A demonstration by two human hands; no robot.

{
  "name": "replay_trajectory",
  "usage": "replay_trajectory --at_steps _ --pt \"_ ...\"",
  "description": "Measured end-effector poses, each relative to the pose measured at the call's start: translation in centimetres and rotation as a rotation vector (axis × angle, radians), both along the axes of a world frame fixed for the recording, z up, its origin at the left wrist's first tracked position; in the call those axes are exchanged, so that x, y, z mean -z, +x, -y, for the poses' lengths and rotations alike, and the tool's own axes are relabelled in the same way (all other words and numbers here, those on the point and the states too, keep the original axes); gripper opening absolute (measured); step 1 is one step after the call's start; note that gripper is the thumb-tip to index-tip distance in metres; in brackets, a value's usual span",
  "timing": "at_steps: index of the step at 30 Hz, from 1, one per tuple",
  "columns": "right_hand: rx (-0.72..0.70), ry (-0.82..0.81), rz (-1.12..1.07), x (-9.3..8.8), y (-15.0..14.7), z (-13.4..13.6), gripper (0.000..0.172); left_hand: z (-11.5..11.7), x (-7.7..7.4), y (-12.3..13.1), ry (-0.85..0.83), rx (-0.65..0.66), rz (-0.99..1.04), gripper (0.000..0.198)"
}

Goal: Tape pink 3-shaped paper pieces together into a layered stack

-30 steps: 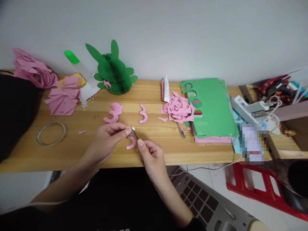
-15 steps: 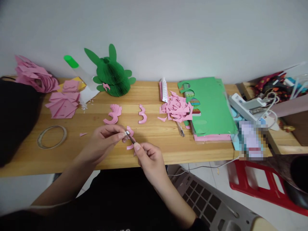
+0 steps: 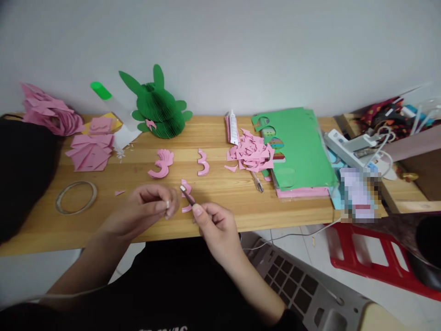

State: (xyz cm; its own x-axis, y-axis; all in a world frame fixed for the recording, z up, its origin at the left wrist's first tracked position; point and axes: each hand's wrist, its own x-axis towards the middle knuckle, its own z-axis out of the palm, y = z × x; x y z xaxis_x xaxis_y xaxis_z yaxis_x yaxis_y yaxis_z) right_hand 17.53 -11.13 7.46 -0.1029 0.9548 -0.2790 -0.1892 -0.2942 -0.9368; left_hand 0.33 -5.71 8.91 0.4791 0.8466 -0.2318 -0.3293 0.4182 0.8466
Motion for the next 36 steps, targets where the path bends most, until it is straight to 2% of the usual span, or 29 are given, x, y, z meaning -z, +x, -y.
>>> replay_trajectory --at_steps 2,3,6,8,11,15,23,31,34,36 --pt "0.02 0.027 0.047 -0.1 0.4 0.1 0.045 0.2 -0.2 -0.3 0.043 0.039 0.002 0.021" --pt "0.015 0.054 0.09 -0.2 0.7 0.1 0.043 0.3 -0.3 -0.4 0.064 0.017 -0.008 0.019" --pt "-0.046 0.168 0.281 -0.8 1.7 0.2 0.036 0.1 -0.7 -0.6 0.153 -0.15 -0.116 0.014" --pt "-0.116 0.232 0.427 -1.3 2.4 0.1 0.032 -0.2 -1.1 -0.7 0.216 -0.209 -0.235 0.013" --pt "-0.241 0.283 0.58 -2.0 3.2 -0.2 0.027 -0.8 -1.7 -1.1 0.336 -0.102 -0.403 0.017" --pt "-0.337 0.281 0.66 -2.4 3.8 -0.6 0.029 -1.4 -2.4 -1.5 0.574 0.058 -0.555 0.02" --pt "-0.433 0.271 0.737 -2.5 4.0 -1.0 0.032 -1.9 -2.4 -1.8 0.938 0.187 -0.749 0.027" --pt "-0.468 0.317 0.796 -2.8 4.2 -1.8 0.031 -2.1 -2.1 -1.6 1.298 0.282 -0.925 0.026" --pt "-0.478 0.3 0.814 -2.7 4.3 -1.9 0.032 -2.2 -2.0 -1.5 1.346 0.302 -0.954 0.026" --pt "-0.485 0.284 0.84 -2.4 4.2 -1.9 0.033 -2.3 -1.7 -1.4 1.269 0.303 -0.936 0.028"
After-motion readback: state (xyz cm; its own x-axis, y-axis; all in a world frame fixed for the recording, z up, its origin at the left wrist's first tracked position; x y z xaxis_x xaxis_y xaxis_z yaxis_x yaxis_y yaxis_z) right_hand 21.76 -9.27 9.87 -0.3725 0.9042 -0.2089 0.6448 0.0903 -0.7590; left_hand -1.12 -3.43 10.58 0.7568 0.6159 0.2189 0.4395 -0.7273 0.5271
